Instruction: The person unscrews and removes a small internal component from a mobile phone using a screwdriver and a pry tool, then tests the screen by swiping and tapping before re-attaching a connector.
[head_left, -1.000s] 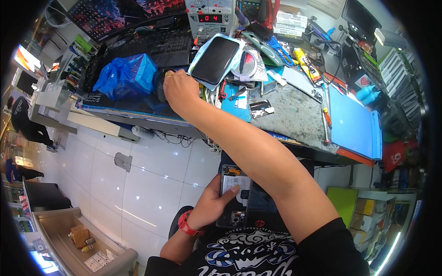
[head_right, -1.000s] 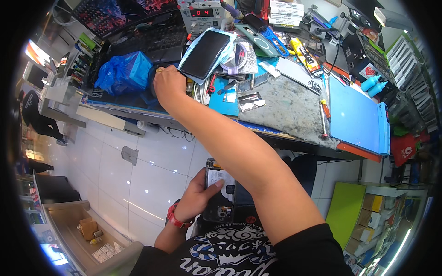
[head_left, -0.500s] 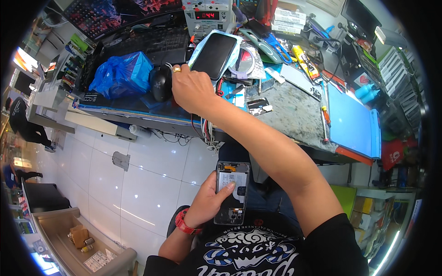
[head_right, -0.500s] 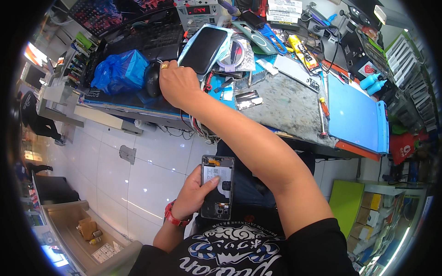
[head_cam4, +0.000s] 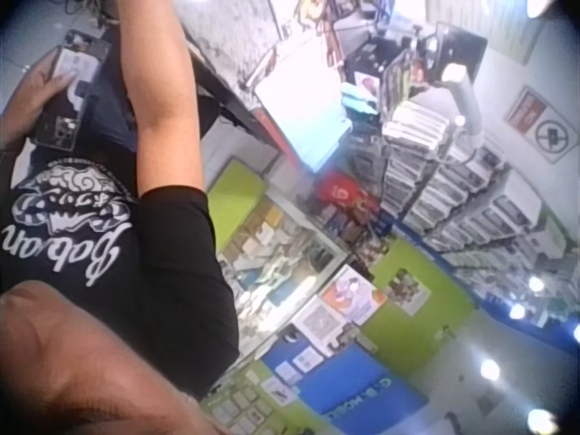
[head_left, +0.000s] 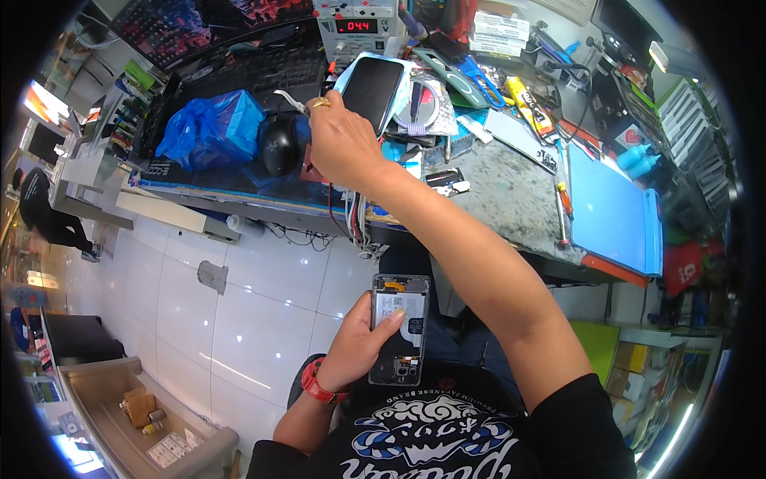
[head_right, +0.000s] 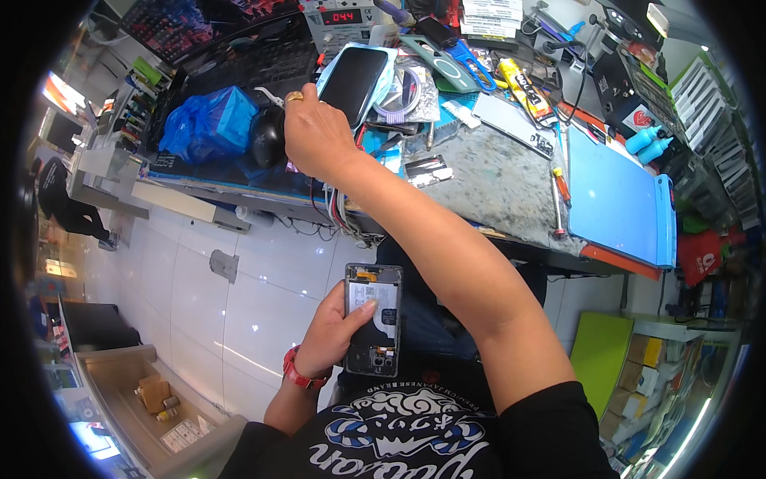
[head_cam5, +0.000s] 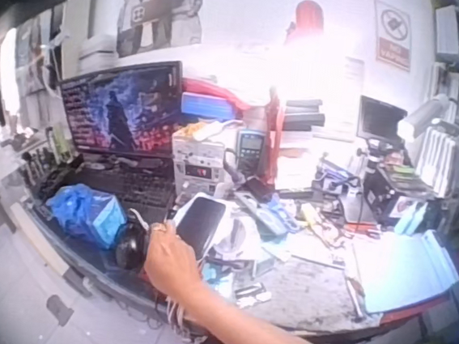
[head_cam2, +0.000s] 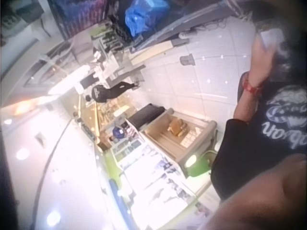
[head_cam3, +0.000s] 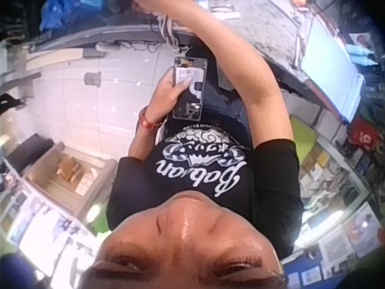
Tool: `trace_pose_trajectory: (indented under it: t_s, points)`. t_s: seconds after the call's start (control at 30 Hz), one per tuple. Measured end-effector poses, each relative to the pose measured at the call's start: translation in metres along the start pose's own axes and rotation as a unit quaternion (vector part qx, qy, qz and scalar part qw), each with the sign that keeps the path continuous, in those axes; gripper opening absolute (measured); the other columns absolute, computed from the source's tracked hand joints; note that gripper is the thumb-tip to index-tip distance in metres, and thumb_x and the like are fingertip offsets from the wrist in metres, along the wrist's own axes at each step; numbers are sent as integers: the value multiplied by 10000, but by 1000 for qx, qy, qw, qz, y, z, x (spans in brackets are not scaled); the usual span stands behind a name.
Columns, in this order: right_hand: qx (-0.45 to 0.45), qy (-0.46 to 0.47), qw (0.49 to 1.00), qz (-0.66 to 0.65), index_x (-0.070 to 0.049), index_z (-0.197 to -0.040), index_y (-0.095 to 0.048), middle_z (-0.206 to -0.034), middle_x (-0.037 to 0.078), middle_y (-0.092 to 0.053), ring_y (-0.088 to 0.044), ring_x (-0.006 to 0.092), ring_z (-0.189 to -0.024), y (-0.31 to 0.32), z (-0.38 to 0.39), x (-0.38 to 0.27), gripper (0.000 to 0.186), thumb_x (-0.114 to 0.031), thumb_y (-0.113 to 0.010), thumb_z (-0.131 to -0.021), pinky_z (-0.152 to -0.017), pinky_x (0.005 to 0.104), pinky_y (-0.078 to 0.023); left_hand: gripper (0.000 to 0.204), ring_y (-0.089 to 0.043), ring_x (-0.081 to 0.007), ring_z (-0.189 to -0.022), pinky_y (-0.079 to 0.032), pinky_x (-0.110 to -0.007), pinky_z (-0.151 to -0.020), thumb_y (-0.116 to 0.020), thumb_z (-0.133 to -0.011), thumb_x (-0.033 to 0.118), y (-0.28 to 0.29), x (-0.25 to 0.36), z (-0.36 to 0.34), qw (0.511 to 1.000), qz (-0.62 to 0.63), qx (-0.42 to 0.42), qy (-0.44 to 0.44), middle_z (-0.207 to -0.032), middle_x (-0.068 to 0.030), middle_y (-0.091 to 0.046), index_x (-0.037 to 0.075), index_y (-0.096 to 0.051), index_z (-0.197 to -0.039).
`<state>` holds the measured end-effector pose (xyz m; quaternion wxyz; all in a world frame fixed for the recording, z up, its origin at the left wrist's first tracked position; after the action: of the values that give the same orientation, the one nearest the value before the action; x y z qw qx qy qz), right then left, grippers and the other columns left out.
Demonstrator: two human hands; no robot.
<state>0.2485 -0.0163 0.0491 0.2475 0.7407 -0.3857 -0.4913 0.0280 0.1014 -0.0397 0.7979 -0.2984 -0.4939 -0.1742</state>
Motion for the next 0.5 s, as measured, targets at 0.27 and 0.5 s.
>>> trace_pose_trajectory:
  t_s: [0.27, 0.5]
  points:
    - [95, -48, 985, -139, 18, -1174, -637, -1061, 247, -666, -675, 407, -987, 39, 9, 22, 229, -158, -607, -1031, -878, 466, -525, 310, -641, -109, -1073, -529, -307, -950, -595, -1078, 163, -5, 2, -5, 1000, 4, -6, 10, -1193, -75, -679, -21, -545, -1322]
    - [-90, -166, 878, -439, 26, -1245, -575, -994, 74, -638, -622, 122, -815, 130, 135, 41, 229, -126, -477, -1103, -724, 287, -520, 365, -654, -113, -1088, -531, -303, -960, -616, -1064, 135, -26, 1, -4, 995, -20, -90, 37, -1208, -77, -686, -25, -517, -1377]
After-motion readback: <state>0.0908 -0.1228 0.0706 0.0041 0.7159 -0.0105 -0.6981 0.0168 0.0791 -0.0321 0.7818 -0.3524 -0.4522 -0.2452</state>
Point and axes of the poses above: each hand's wrist, its own z-axis away from the middle knuckle, its own y-axis out of the back of the hand, x = y × z, the point moved 7 cm from there along -z, towards the middle knuckle
